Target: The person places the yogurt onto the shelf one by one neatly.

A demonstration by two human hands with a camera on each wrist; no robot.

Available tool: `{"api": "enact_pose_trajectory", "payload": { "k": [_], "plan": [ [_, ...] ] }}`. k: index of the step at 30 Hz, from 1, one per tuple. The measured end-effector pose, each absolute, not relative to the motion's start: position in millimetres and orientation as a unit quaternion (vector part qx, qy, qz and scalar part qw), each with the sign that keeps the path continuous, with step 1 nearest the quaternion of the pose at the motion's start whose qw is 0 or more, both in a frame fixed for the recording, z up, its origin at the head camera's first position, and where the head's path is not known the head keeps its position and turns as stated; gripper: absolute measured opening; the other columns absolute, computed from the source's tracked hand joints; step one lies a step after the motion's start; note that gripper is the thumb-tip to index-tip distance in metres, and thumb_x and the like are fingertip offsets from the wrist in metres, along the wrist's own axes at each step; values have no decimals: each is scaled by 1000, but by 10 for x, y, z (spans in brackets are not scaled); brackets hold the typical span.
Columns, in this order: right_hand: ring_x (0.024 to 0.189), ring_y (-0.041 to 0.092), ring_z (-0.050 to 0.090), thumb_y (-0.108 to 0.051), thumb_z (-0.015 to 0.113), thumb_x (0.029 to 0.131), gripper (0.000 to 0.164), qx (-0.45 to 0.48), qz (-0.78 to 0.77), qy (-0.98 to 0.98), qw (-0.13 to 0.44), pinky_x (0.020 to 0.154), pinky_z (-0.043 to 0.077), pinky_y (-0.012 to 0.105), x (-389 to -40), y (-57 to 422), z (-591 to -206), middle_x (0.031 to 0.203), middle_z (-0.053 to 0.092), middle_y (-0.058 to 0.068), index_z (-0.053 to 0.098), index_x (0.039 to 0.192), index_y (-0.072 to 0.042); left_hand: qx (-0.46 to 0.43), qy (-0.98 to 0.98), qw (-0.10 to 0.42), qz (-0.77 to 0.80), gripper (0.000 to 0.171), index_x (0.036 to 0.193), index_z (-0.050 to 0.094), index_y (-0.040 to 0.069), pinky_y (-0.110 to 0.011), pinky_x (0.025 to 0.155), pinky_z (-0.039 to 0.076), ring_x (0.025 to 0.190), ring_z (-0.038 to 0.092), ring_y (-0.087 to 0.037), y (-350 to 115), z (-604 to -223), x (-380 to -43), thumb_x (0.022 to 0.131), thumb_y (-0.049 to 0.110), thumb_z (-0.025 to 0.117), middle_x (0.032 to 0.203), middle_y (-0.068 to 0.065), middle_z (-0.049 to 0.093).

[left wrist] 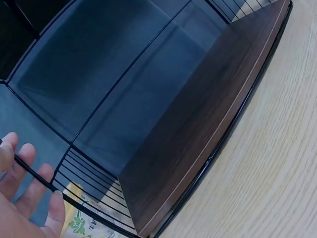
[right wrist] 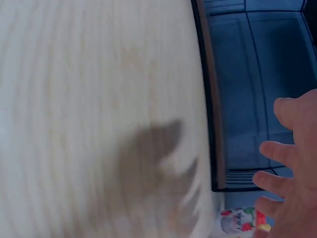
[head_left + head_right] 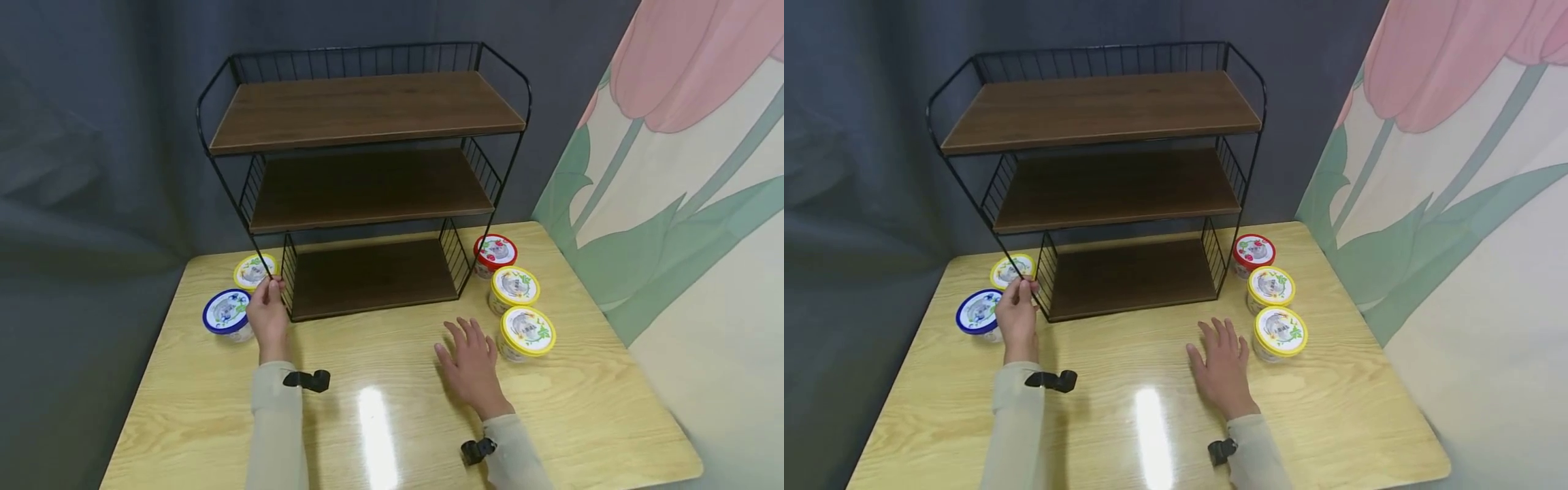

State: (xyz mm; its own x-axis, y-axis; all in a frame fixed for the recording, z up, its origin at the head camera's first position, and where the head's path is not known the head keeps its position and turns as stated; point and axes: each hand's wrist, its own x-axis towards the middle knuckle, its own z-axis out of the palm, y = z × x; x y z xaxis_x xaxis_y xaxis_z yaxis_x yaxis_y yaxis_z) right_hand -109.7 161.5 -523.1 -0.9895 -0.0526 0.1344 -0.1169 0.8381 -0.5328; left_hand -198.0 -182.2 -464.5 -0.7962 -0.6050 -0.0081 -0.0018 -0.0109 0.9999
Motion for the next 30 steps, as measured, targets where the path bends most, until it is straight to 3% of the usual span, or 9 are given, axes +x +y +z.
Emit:
{"api": "enact_pose_trajectory", "payload": {
  "k": [6,12,15,18,22,25,30],
  "plan": [
    [140,46,33,-30,61,98,46,34,291,-950,111,103,23,72,-902,1823,-5159,143,48,22,53,136,-5,229,-679,204,-667,29,119,68,-3,-11,85,43,87,61,6,-1787,-4757,-1904,102,16,54,85,15,68],
    [128,44,47,-24,61,99,41,35,321,-935,144,99,37,66,-743,1976,-5075,135,53,21,54,132,-2,235,-671,201,-674,30,121,67,-2,-14,90,42,86,60,8,-1777,-4734,-1889,101,17,56,87,15,69],
    [123,37,51,-20,62,98,40,15,331,-929,166,94,44,57,-672,2065,-5017,133,54,19,52,133,-2,244,-671,197,-672,29,122,67,-1,-19,96,43,87,60,8,-1790,-4717,-1891,102,15,55,88,15,69],
    [116,30,54,-12,66,94,40,-28,335,-920,204,90,46,40,-617,2183,-4943,128,56,16,53,131,-2,248,-669,191,-674,29,123,67,0,-27,103,44,89,60,6,-1806,-4692,-1904,102,16,54,96,7,71],
    [112,26,51,-5,71,88,43,-76,349,-899,255,86,37,24,-635,2402,-4902,124,56,18,54,127,1,252,-663,191,-679,30,123,67,1,-29,105,43,91,60,4,-1837,-4661,-1939,102,18,54,99,5,72],
    [119,33,43,-8,74,86,51,-99,356,-893,256,90,33,30,-699,2590,-4935,131,50,24,50,129,5,251,-661,203,-678,30,121,68,0,-27,102,43,89,61,5,-1859,-4652,-1966,101,18,56,96,6,73],
    [132,49,25,-23,75,87,75,-124,379,-899,183,99,27,63,-800,2832,-5015,144,33,33,34,142,7,247,-667,209,-671,29,120,68,-1,-29,105,43,86,61,6,-1889,-4659,-1986,101,17,57,99,0,75]
  ]
}}
